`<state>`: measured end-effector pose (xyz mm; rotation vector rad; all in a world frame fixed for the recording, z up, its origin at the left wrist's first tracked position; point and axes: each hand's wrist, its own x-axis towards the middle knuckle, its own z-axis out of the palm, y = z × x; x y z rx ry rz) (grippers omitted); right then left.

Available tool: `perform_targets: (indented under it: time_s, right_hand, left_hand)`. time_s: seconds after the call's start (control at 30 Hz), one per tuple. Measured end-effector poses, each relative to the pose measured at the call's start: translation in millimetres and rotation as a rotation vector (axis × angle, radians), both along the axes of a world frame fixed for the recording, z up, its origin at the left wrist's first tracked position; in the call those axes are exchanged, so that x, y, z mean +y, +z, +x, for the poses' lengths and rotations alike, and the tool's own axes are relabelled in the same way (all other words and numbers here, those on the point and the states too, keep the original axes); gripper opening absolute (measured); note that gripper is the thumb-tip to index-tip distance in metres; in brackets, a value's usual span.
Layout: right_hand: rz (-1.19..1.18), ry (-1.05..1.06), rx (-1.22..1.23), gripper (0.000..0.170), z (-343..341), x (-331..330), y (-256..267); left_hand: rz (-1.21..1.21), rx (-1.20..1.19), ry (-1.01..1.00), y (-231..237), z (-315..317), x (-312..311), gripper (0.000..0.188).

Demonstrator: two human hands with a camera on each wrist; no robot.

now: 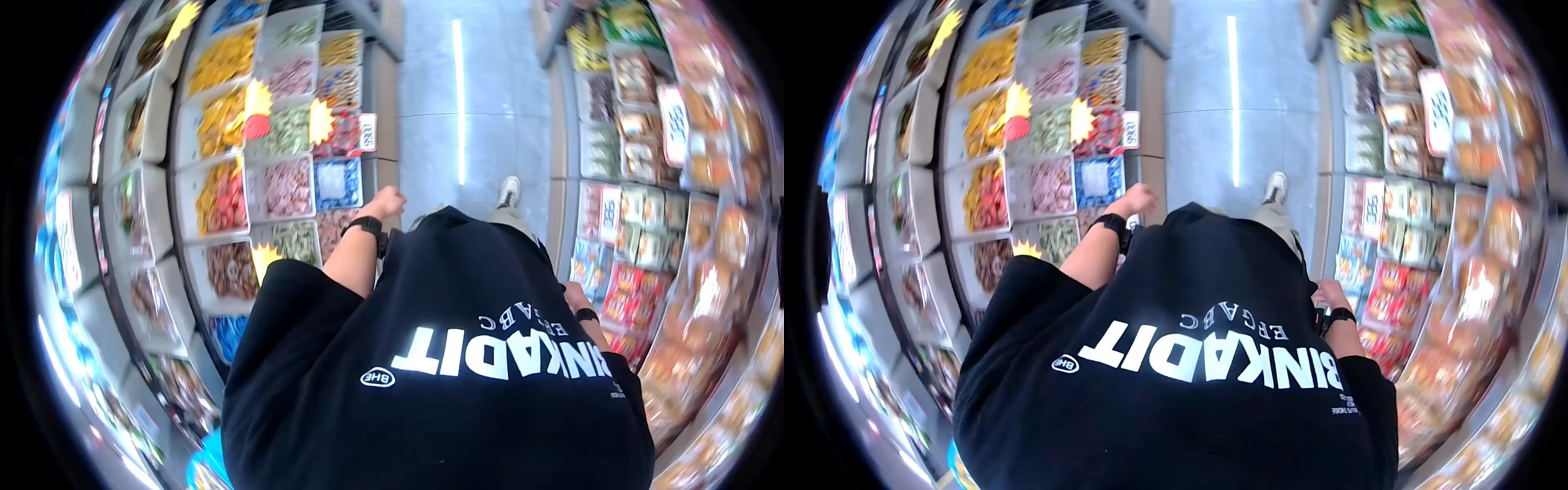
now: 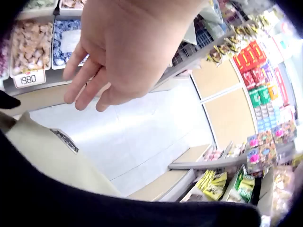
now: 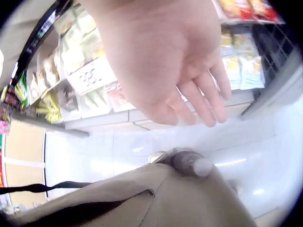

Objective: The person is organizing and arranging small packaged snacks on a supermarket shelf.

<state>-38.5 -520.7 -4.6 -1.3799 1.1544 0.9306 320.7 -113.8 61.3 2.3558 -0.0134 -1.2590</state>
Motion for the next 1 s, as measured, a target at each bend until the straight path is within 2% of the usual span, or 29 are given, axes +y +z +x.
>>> perform_targets:
  time_s: [0.03,0.07,0.1,0.13,0.17,0.2,0.23,0.33,0.37,0.4,0.47,0.53,0.57,0.63,0.7,0.77,0.83,0.9,0.93,0.97,1.0]
  right_hand:
    - [-0.009,0.251,-0.071,0.021,26.9,-18.4,2.1]
    - [-0.01,0.3,-0.075,0.021,52.2,-36.8,-10.1]
    - [-0.038,0.554,-0.261,0.022,82.4,-53.6,-38.7]
    - [-0.065,0.805,-0.439,0.023,119.6,-70.4,-39.3]
    - [-0.034,0.728,-0.376,0.025,160.5,-83.4,-38.4]
    - [-0.015,0.388,-0.294,0.025,206.3,-78.1,-3.0]
    - [0.02,0.332,-0.255,0.026,240.0,-82.9,2.2]
    - [0.012,0.467,-0.333,0.028,330.1,-81.8,21.5]
    - [0.014,0.57,-0.346,0.029,356.1,-85.3,24.8]
    - [0.034,0.672,-0.357,0.03,381.5,-77.3,23.1]
    - [0.029,0.795,-0.304,0.03,422.4,-73.5,39.7]
    - [0.009,0.919,-0.286,0.032,454.2,-70.2,37.5]
    - [-0.023,0.985,-0.276,0.032,469.7,-71.2,36.5]
    - [-0.055,1.106,-0.223,0.033,499.1,-60.6,41.9]
    - [-0.106,1.158,-0.207,0.032,524.5,-54.8,53.4]
    - [-0.091,1.088,-0.303,0.032,546.9,-39.4,70.6]
    - [-0.096,1.086,-0.315,0.032,567.4,-26.7,84.5]
    - [-0.093,1.077,-0.363,0.032,594.6,-17.4,92.4]
    - [-0.109,1.1,-0.331,0.033,607.5,-15.4,86.9]
    - [-0.116,1.124,-0.317,0.033,619.6,-16.6,84.9]
    - [-0.129,1.206,-0.27,0.033,631.1,-16.8,83.7]
  left_hand:
    - [-0.042,0.061,0.132,8.0,2.6,-6.2,0.026]
    - [-0.038,0.041,0.178,15.8,4.7,-9.5,0.026]
    - [-0.041,0.008,0.218,25.2,14.1,-7.9,0.025]
    - [-0.039,-0.031,0.275,15.9,16.8,-2.1,0.025]
    - [-0.032,-0.067,0.332,7.5,19.8,4.8,0.025]
    - [-0.007,-0.096,0.374,25.0,20.5,5.1,0.024]
    - [-0.012,-0.099,0.414,26.8,13.3,7.0,0.024]
    - [-0.074,-0.076,0.703,23.5,-14.7,26.0,0.02]
    - [-0.114,-0.054,0.788,12.3,-30.5,28.2,0.019]
    - [-0.12,-0.076,0.956,16.5,-48.2,27.9,0.02]
    - [-0.064,-0.008,0.986,-17.7,-87.3,37.5,0.019]
    - [-0.117,0.083,1.2,-28.9,-126.8,28.6,0.022]
    - [-0.082,0.143,1.209,-56.6,-150.3,26.9,0.022]
    - [0.079,0.318,1.155,-23.4,-149.3,7.9,0.019]
    - [0.06,0.366,1.243,-27.1,-146.5,-3.9,0.019]
    - [0.027,0.384,1.154,-98.6,-155.0,18.0,0.02]
    - [-0.014,0.077,0.688,-99.6,-114.6,34.4,0.021]
    - [0.192,-0.168,0.176,-116.5,-52.9,57.1,0.02]
    - [0.051,-0.13,0.729,-118.9,-21.0,65.7,0.017]
    - [0.203,-0.365,0.282,-104.0,12.3,73.2,0.017]
    - [-0.056,-0.397,0.849,-102.1,35.4,74.7,0.02]
